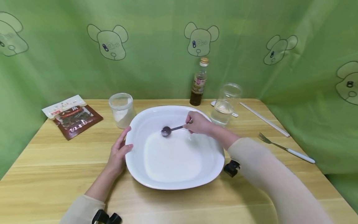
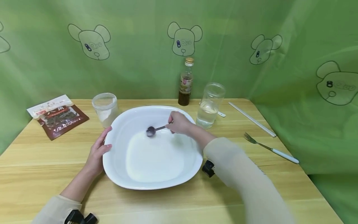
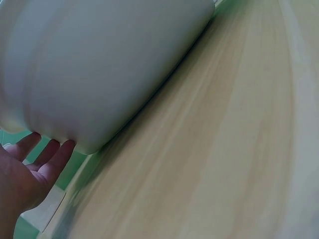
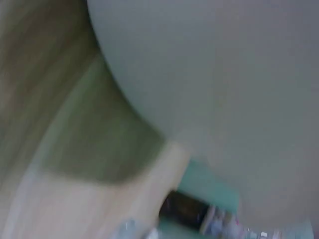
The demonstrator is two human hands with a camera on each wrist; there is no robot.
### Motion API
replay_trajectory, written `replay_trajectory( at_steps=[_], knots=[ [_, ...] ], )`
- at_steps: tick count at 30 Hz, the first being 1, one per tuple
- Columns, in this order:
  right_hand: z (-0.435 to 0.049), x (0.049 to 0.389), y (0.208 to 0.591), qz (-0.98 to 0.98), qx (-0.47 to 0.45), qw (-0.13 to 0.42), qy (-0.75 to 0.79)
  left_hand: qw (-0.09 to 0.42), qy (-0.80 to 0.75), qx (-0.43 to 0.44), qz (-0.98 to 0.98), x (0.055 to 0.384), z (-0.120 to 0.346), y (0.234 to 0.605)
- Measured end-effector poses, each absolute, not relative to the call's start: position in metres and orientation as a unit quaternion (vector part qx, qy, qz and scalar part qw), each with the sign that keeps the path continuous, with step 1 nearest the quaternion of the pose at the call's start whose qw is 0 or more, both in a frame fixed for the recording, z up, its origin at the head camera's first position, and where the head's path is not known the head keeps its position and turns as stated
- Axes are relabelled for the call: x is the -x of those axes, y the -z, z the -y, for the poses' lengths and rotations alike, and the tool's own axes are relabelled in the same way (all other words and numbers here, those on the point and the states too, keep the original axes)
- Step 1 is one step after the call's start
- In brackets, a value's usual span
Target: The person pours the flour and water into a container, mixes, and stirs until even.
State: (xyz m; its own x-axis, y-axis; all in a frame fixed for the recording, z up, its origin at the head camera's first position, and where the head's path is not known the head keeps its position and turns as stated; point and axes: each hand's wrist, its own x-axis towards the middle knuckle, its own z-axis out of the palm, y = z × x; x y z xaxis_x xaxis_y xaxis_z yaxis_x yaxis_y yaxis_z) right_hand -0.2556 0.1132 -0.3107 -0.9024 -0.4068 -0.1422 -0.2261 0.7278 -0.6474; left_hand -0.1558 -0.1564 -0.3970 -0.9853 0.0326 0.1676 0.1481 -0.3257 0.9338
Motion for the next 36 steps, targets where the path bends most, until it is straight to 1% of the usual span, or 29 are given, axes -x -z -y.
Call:
replay_trajectory(
  at_steps=[3, 7, 11, 15, 17, 19, 24, 27, 28, 30, 32, 36],
  knots=[
    [-0.098, 0.249, 0.317, -0.896, 0.169, 0.182, 0.367, 0.035, 0.811, 0.081, 0.578, 0.156, 0.156, 0.398],
    [-0.093, 0.235, 0.317, -0.873, 0.200, 0.257, 0.364, 0.039, 0.810, 0.085, 0.579, 0.156, 0.156, 0.398],
    [-0.106, 0.225, 0.309, -0.853, 0.254, 0.318, 0.326, 0.041, 0.808, 0.078, 0.582, 0.156, 0.157, 0.396],
    [-0.130, 0.222, 0.297, -0.846, 0.285, 0.345, 0.290, 0.036, 0.807, 0.070, 0.585, 0.155, 0.158, 0.394],
    [-0.144, 0.222, 0.290, -0.855, 0.281, 0.338, 0.277, 0.035, 0.806, 0.070, 0.587, 0.155, 0.158, 0.394],
    [-0.156, 0.224, 0.284, -0.872, 0.270, 0.308, 0.270, 0.034, 0.804, 0.071, 0.589, 0.155, 0.158, 0.393],
    [-0.174, 0.237, 0.284, -0.924, 0.222, 0.179, 0.253, 0.033, 0.802, 0.069, 0.592, 0.154, 0.159, 0.392],
    [-0.169, 0.244, 0.289, -0.941, 0.196, 0.122, 0.247, 0.031, 0.803, 0.068, 0.591, 0.154, 0.159, 0.392],
    [-0.164, 0.245, 0.291, -0.943, 0.191, 0.111, 0.248, 0.032, 0.803, 0.068, 0.591, 0.154, 0.159, 0.393],
    [-0.154, 0.246, 0.295, -0.944, 0.182, 0.103, 0.256, 0.032, 0.805, 0.066, 0.589, 0.154, 0.159, 0.393],
    [-0.142, 0.244, 0.298, -0.940, 0.187, 0.108, 0.266, 0.032, 0.807, 0.065, 0.586, 0.154, 0.158, 0.394],
    [-0.129, 0.234, 0.301, -0.921, 0.195, 0.164, 0.294, 0.029, 0.810, 0.069, 0.581, 0.155, 0.157, 0.394]
  ],
)
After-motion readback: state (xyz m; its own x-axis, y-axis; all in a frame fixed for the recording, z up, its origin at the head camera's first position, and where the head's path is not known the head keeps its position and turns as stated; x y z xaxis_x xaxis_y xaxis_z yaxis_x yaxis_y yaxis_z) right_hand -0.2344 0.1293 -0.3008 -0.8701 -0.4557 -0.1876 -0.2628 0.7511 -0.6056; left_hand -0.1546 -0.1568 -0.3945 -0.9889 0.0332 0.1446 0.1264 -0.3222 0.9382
